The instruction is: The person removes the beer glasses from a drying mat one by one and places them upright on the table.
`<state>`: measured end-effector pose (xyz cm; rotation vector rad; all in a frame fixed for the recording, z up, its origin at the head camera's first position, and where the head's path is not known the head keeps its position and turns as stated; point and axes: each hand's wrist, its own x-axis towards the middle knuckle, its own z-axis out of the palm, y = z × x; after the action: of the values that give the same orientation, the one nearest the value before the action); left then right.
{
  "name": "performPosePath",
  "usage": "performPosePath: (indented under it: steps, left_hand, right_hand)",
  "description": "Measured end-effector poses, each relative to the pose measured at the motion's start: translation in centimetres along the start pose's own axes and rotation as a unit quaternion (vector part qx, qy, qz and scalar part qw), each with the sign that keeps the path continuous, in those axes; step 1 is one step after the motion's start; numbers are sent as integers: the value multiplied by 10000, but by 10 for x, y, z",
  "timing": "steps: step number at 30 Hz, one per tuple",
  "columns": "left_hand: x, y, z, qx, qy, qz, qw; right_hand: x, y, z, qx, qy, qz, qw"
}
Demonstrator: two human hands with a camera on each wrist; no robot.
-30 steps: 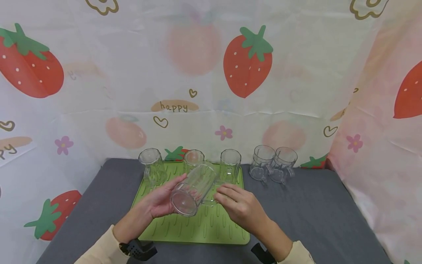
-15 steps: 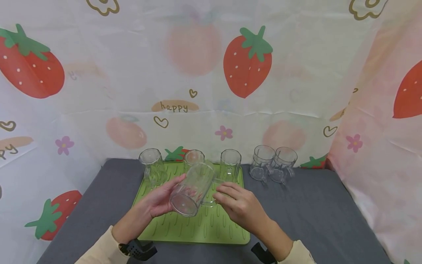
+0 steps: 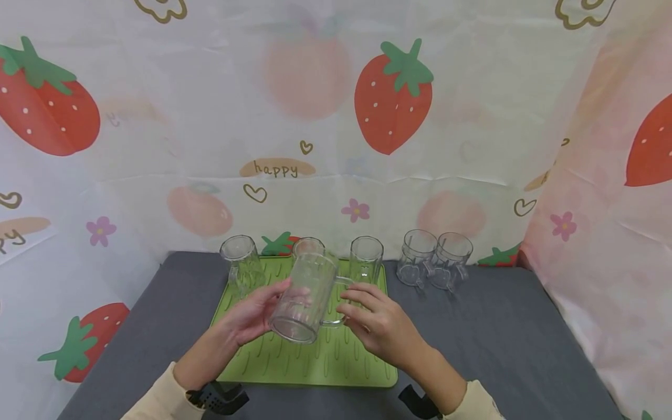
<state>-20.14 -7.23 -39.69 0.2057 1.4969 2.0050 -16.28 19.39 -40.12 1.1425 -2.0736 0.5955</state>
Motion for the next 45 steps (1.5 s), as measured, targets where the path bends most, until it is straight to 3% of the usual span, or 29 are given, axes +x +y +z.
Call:
performPosePath:
  steps: [14,26,45]
  left_hand:
    - [-4,1,-4,267,-21,329,9991]
    - [-10,1,3,953,480,440,9933]
    - [-15,-9,6,1422,713,1157,9805]
  right_hand:
    - [5,-3,-3,404,-120,218,9989]
    - [6,-5,-4,493,76,645,9967]
    - [5,-1,-3,711,460,1305,9878]
